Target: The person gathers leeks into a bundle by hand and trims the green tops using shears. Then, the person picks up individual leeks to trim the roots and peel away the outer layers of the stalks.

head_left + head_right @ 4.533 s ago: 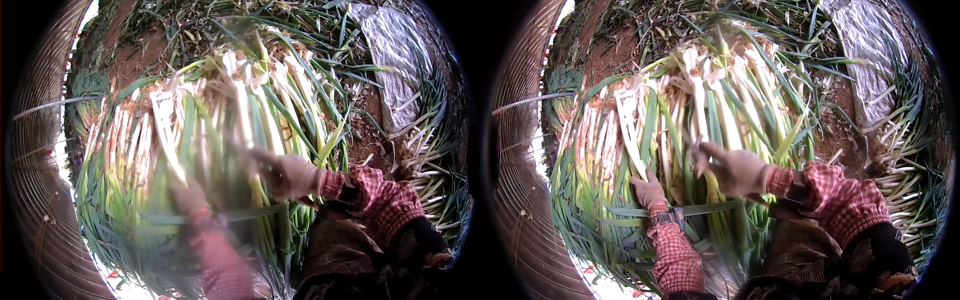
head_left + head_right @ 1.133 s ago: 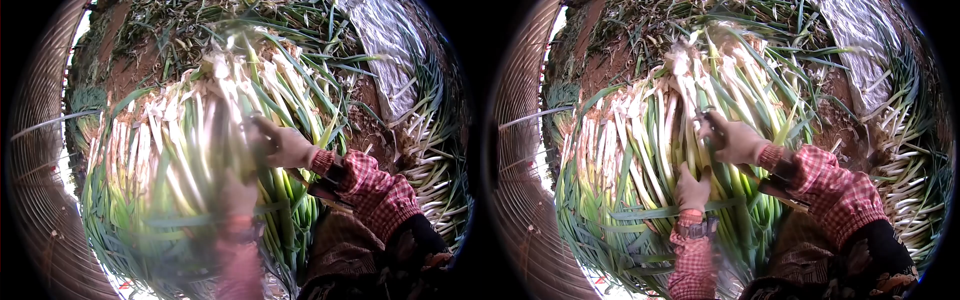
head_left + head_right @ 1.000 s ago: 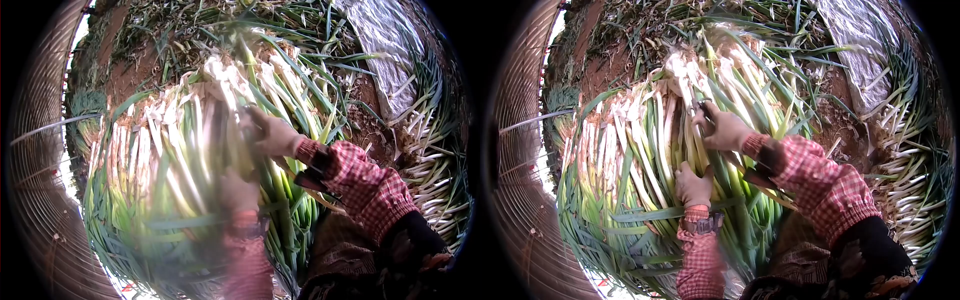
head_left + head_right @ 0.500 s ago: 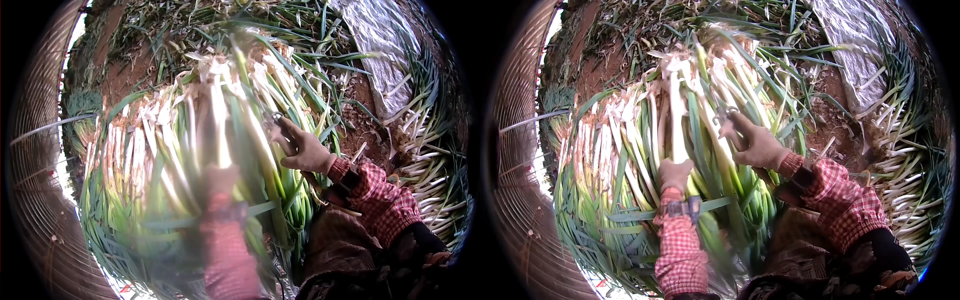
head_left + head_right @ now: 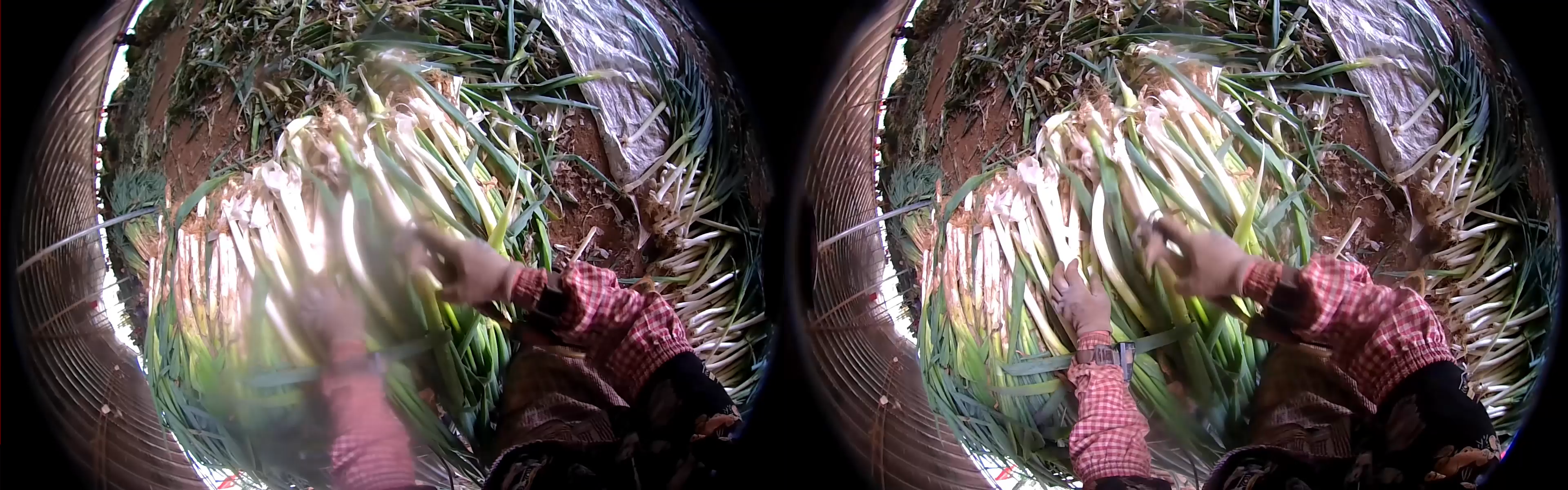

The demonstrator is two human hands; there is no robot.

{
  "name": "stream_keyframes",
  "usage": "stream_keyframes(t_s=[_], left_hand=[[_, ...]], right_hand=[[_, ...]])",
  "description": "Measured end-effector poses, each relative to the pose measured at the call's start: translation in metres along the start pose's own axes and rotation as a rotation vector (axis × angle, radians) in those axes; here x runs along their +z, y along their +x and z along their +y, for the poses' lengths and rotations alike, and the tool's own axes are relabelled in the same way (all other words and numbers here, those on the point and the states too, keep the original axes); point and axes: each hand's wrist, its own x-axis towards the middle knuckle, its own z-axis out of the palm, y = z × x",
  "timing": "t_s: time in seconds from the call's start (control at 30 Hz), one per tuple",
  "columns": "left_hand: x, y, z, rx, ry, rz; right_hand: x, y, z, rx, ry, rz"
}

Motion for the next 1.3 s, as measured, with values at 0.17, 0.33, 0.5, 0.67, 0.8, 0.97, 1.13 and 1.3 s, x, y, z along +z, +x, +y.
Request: stream_keyframes(t_s=[0.17,0.33,0.5,0.67,0.8,0.97,1.13,1.3], left_hand=[[-0.049,0.043,0.068,-0.145,-0.442,-0.280],[-0.007,0.086,0.083,-0.010,-0.088,-0.628],[-0.003,0.195,-0.035,-0.402,-1.940,-0.256],[0.008,0.141,0.002,-0.206,-1.595,-0.366],[-0.021,0.049,0.124,-0.228,-0.574,-0.654],[-0.013,0.054,0.155,-0.445,-0.580,-0.759],[-0.028,0.056,0.136,-0.449,-0.738,-0.715],[-0.040,0.020,0.035,-0.549,-1.687,-0.678]], right_hand=[[-0.017,0.048,0.003,0.063,0.015,0.033],[-0.009,0.061,0.021,-0.089,0.001,0.143],[-0.016,0.016,0.039,-0.042,0.137,0.256],[-0.005,-0.016,0.023,-0.025,0.340,0.208],[-0.001,-0.039,0.028,0.032,0.190,0.139],[0.014,-0.051,0.041,-0.031,0.050,0.071],[-0.002,-0.062,0.028,-0.034,0.177,0.273],[0.010,-0.101,0.026,-0.339,0.056,0.061]])
